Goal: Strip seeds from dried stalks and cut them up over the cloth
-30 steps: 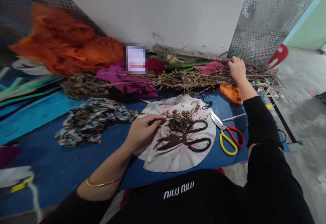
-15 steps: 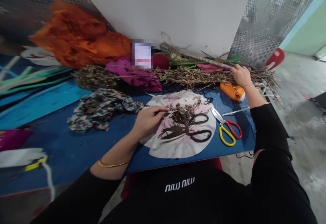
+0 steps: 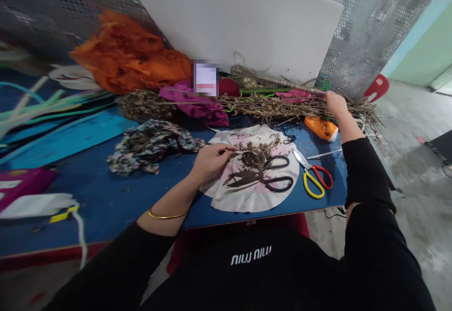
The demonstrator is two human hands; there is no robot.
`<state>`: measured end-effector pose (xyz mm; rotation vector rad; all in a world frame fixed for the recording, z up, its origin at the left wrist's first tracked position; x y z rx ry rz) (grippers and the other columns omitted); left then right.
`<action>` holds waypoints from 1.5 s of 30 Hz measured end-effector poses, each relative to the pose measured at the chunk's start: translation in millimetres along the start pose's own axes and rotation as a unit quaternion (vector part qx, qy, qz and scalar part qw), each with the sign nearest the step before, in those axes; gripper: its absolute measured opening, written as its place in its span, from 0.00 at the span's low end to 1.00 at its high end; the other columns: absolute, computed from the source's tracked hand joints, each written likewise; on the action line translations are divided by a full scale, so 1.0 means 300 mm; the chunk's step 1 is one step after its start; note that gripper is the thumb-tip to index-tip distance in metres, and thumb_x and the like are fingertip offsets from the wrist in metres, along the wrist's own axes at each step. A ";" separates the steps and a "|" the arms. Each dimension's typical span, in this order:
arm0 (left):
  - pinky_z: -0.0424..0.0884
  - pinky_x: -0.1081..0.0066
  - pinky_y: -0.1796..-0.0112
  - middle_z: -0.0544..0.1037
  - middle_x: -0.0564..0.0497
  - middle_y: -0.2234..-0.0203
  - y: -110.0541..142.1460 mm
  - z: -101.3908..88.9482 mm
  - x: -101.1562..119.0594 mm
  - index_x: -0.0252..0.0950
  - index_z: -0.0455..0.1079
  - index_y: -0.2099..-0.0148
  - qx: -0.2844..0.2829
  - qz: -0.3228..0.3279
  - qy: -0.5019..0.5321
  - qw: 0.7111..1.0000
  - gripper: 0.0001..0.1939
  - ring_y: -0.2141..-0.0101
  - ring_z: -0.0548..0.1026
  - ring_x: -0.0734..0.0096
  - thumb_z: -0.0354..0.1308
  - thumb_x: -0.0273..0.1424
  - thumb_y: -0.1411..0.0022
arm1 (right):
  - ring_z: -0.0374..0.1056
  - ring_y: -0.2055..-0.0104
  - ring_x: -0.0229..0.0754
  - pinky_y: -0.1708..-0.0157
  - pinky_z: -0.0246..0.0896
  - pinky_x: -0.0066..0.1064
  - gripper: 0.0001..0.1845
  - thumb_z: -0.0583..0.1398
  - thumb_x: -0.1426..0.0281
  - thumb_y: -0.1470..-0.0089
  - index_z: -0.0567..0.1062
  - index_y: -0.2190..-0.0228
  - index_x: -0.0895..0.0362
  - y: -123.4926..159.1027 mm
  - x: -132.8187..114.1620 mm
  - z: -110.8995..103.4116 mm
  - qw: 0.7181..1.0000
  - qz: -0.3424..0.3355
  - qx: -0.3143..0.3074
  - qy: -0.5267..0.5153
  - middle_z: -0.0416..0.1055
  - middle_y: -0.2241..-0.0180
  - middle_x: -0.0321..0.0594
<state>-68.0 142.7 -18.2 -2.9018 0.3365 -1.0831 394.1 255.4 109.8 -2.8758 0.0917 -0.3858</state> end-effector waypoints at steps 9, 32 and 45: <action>0.74 0.65 0.52 0.87 0.47 0.56 -0.002 0.014 -0.018 0.39 0.85 0.57 -0.017 0.000 -0.011 1.000 0.21 0.55 0.83 0.56 0.50 0.36 0.39 | 0.72 0.57 0.52 0.62 0.57 0.37 0.18 0.49 0.69 0.33 0.75 0.51 0.59 -0.050 -0.043 0.120 1.000 -0.013 0.022 -0.004 0.76 0.49 0.58; 0.77 0.66 0.52 0.87 0.50 0.58 0.016 0.015 0.013 0.42 0.84 0.61 -0.052 0.016 -0.017 0.998 0.18 0.56 0.84 0.57 0.52 0.37 0.40 | 0.67 0.48 0.52 0.47 0.55 0.42 0.26 0.45 0.72 0.31 0.77 0.43 0.54 0.040 -0.202 0.087 0.990 -0.129 0.064 -0.001 0.74 0.47 0.52; 0.76 0.67 0.50 0.88 0.50 0.57 0.006 0.025 0.012 0.41 0.85 0.59 -0.037 0.011 -0.004 0.999 0.18 0.56 0.84 0.59 0.52 0.33 0.39 | 0.66 0.53 0.49 0.49 0.52 0.44 0.24 0.45 0.70 0.29 0.81 0.53 0.54 0.146 0.104 -0.188 0.991 -0.031 0.123 0.047 0.77 0.51 0.54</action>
Point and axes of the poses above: each hand's wrist, its own y-axis away from the middle knuckle, its own z-axis out of the palm, x = y × z, the point moved 8 cm from there along -y, towards the middle knuckle
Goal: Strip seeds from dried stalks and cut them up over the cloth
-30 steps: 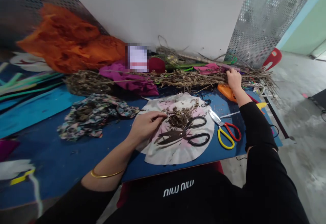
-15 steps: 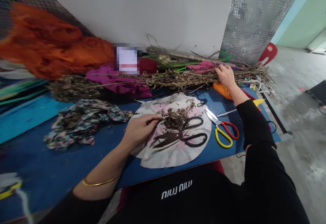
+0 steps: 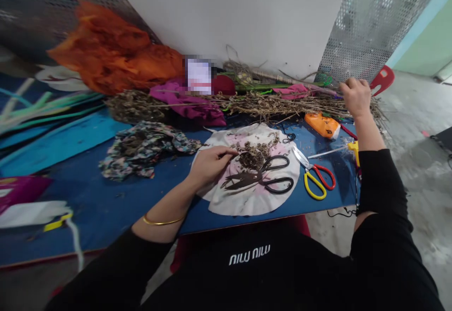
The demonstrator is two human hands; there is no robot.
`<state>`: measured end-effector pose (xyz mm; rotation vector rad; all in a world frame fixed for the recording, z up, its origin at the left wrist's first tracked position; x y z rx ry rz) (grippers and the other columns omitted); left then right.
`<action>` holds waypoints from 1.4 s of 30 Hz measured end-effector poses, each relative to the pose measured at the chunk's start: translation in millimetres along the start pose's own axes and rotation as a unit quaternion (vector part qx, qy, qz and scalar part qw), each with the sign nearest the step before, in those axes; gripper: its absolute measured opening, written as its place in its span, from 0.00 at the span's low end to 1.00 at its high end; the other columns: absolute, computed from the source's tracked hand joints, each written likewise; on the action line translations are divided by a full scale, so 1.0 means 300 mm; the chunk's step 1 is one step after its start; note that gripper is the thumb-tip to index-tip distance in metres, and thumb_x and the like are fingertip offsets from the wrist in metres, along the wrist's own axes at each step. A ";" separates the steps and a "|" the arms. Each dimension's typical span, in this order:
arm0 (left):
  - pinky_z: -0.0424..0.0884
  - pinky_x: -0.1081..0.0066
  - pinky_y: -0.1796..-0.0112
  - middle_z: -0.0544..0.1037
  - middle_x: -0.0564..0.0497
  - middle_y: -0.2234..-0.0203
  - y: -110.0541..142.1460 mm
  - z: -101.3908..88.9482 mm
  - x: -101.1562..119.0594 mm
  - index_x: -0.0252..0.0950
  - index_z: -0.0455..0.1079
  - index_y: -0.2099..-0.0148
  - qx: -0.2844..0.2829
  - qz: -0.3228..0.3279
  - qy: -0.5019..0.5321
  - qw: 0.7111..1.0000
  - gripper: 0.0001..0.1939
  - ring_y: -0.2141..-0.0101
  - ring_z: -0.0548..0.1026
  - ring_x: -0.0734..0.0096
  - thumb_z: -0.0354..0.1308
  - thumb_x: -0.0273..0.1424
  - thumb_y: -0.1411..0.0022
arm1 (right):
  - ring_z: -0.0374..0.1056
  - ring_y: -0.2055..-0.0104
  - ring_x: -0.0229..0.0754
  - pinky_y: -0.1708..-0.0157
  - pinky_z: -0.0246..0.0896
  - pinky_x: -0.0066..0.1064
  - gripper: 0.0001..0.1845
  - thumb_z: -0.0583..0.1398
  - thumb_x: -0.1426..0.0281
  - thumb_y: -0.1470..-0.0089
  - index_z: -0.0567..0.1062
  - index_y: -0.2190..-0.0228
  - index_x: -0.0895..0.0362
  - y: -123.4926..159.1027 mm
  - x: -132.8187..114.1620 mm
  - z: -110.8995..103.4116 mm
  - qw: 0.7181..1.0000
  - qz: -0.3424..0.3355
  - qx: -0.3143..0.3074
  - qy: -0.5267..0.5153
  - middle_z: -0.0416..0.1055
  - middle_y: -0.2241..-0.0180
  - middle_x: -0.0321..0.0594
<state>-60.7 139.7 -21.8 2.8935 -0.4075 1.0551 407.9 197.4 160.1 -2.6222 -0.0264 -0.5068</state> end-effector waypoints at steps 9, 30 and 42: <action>0.75 0.69 0.54 0.86 0.44 0.53 0.038 -0.121 0.100 0.35 0.83 0.52 0.147 0.057 0.004 0.987 0.19 0.59 0.81 0.62 0.54 0.36 0.33 | 0.69 0.54 0.48 0.52 0.56 0.41 0.22 0.50 0.67 0.30 0.84 0.55 0.51 0.160 0.052 -0.275 0.994 0.076 0.071 0.016 0.79 0.52 0.51; 0.69 0.69 0.64 0.84 0.48 0.71 0.026 -0.173 0.219 0.37 0.79 0.64 0.226 0.152 0.063 0.960 0.15 0.68 0.80 0.66 0.54 0.33 0.27 | 0.65 0.67 0.42 0.69 0.53 0.34 0.19 0.51 0.65 0.31 0.82 0.61 0.54 0.336 -0.804 -0.278 0.962 -0.063 0.083 -0.251 0.72 0.65 0.44; 0.70 0.75 0.73 0.84 0.50 0.73 0.029 -0.094 0.236 0.35 0.79 0.66 0.102 0.057 0.288 0.950 0.12 0.80 0.75 0.76 0.59 0.33 0.32 | 0.64 0.70 0.38 0.66 0.62 0.33 0.07 0.65 0.62 0.46 0.79 0.70 0.53 0.385 -0.845 -0.217 0.736 0.086 -0.007 -0.671 0.71 0.73 0.34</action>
Point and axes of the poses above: each hand's wrist, its own y-axis away from the middle knuckle, its own z-axis out of the palm, x = y × z, the point moved 8 cm from there along -y, towards the middle knuckle
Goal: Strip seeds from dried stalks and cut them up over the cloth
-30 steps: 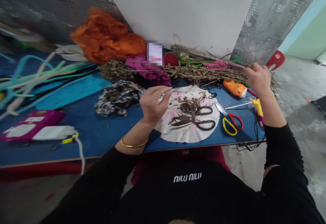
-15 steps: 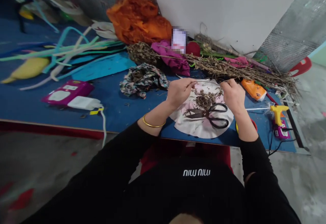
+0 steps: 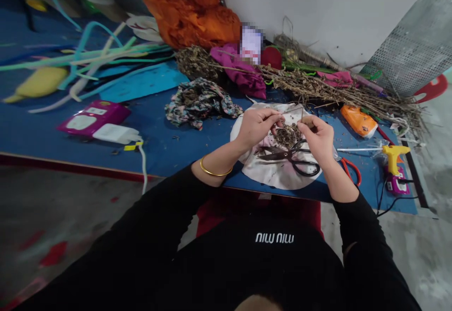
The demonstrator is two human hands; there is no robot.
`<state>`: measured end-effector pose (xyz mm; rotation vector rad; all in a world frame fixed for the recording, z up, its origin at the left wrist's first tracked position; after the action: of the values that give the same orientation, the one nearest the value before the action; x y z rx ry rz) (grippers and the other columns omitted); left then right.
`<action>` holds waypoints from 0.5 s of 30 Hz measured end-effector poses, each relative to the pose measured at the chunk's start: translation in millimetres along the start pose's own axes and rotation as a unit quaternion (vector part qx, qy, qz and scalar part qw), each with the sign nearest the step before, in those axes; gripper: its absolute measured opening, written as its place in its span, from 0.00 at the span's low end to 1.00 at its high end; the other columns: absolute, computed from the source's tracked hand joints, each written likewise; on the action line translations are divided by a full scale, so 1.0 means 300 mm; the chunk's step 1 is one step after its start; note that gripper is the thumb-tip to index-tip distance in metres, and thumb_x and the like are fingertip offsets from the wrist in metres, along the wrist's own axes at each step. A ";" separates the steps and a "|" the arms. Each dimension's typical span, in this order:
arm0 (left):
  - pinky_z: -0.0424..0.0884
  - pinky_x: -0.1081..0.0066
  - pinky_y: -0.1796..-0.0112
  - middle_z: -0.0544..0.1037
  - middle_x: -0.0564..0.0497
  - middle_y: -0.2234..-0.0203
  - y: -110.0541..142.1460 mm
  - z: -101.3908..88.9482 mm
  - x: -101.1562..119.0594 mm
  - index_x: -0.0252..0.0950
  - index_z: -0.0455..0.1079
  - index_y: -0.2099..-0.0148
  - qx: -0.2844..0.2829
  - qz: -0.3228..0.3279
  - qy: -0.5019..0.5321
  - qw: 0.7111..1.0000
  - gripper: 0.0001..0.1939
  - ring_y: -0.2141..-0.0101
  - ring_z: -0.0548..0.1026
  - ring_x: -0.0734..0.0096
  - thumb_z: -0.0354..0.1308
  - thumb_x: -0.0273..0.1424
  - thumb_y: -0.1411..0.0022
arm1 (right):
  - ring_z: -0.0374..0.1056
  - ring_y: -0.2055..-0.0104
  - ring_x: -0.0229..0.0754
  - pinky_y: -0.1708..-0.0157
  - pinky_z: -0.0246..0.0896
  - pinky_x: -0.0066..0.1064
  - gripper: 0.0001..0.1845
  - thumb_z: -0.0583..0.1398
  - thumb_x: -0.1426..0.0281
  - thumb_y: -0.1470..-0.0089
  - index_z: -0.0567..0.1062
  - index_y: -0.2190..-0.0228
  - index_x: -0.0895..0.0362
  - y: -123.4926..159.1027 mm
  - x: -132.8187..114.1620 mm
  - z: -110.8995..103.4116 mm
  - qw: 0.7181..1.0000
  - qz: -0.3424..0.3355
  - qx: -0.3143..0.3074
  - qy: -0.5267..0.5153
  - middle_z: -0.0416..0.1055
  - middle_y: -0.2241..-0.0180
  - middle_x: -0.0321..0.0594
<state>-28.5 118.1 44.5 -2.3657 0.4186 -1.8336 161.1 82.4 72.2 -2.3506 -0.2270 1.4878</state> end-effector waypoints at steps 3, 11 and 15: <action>0.73 0.73 0.70 0.85 0.50 0.71 0.010 0.029 0.011 0.35 0.81 0.64 -0.044 0.003 0.008 0.999 0.11 0.78 0.78 0.73 0.59 0.34 0.33 | 0.62 0.72 0.36 0.69 0.62 0.32 0.10 0.69 0.61 0.53 0.77 0.71 0.53 -0.001 0.060 0.049 0.987 0.086 -0.037 -0.129 0.72 0.73 0.32; 0.70 0.73 0.73 0.85 0.49 0.70 0.042 0.099 0.000 0.35 0.81 0.60 -0.165 -0.021 0.046 0.985 0.12 0.79 0.74 0.76 0.56 0.33 0.32 | 0.62 0.72 0.34 0.68 0.63 0.31 0.16 0.71 0.60 0.54 0.78 0.63 0.51 -0.008 0.079 0.058 0.986 0.072 -0.005 -0.147 0.69 0.74 0.28; 0.69 0.73 0.71 0.84 0.49 0.72 0.050 0.092 0.008 0.35 0.80 0.59 -0.162 -0.026 0.015 0.986 0.13 0.78 0.74 0.75 0.57 0.36 0.31 | 0.61 0.74 0.34 0.70 0.60 0.31 0.12 0.70 0.60 0.52 0.75 0.72 0.52 -0.005 0.090 0.051 0.988 0.047 0.020 -0.143 0.67 0.77 0.29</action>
<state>-3.6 101.1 35.9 -2.5758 0.7146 -1.9559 159.2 95.5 44.1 -2.1362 -0.1572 1.8572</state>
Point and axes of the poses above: each hand's wrist, its own y-axis away from the middle knuckle, its own z-axis out of the palm, x = y × z, the point moved 8 cm from there along -y, towards the middle knuckle
